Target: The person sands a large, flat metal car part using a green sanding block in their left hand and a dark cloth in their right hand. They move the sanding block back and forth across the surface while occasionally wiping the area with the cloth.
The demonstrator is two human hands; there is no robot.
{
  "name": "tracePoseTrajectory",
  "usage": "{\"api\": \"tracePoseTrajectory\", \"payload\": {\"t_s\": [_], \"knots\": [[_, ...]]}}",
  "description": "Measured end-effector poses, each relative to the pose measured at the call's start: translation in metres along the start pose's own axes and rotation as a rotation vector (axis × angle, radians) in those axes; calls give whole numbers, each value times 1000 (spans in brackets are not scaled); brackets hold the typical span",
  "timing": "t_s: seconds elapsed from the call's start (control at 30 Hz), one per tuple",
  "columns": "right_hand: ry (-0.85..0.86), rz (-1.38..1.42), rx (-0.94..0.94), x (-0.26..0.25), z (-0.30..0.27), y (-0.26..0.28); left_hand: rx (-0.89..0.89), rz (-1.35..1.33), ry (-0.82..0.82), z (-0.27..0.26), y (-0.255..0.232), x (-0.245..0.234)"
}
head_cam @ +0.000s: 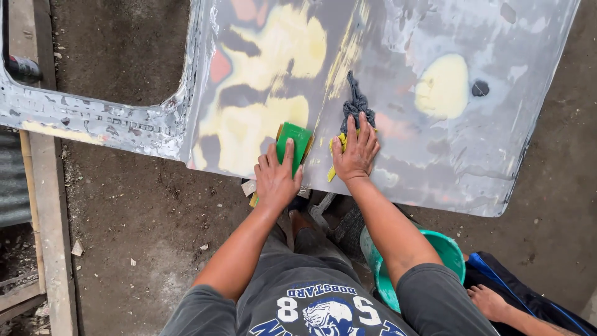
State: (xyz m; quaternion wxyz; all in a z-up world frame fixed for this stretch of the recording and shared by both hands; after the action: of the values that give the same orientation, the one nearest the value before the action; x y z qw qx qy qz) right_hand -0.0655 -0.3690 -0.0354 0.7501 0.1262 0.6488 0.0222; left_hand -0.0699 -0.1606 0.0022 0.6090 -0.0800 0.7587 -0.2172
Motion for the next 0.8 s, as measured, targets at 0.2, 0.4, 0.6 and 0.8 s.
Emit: {"api": "tracePoseTrajectory", "payload": {"t_s": [0.2,0.4,0.6,0.8], "knots": [[-5,0,-7,2,-2,1,-4,13,-106,90,-19,-5],[-25,-14,-3,4,0,-1,-24,-48,-96,106,-25,-8],[-24,-1,1,2,-1,-1,17,-43,18,-8,-4,-8],[-28,0,6,9,-5,-3,20,-27,-111,115,-28,-2]]}}
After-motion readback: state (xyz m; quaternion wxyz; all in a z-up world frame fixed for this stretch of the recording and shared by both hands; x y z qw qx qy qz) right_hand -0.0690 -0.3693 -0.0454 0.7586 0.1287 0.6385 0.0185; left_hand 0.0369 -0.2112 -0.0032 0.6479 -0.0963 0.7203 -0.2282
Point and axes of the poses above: each hand's wrist, its own z-axis towards the middle knuckle, its own x-axis out of the palm, y = z × x, the point moved 3 cm from there along z, towards the middle knuckle, and after that the axes turned 6 degrees about -z, right-handed, at the moved point
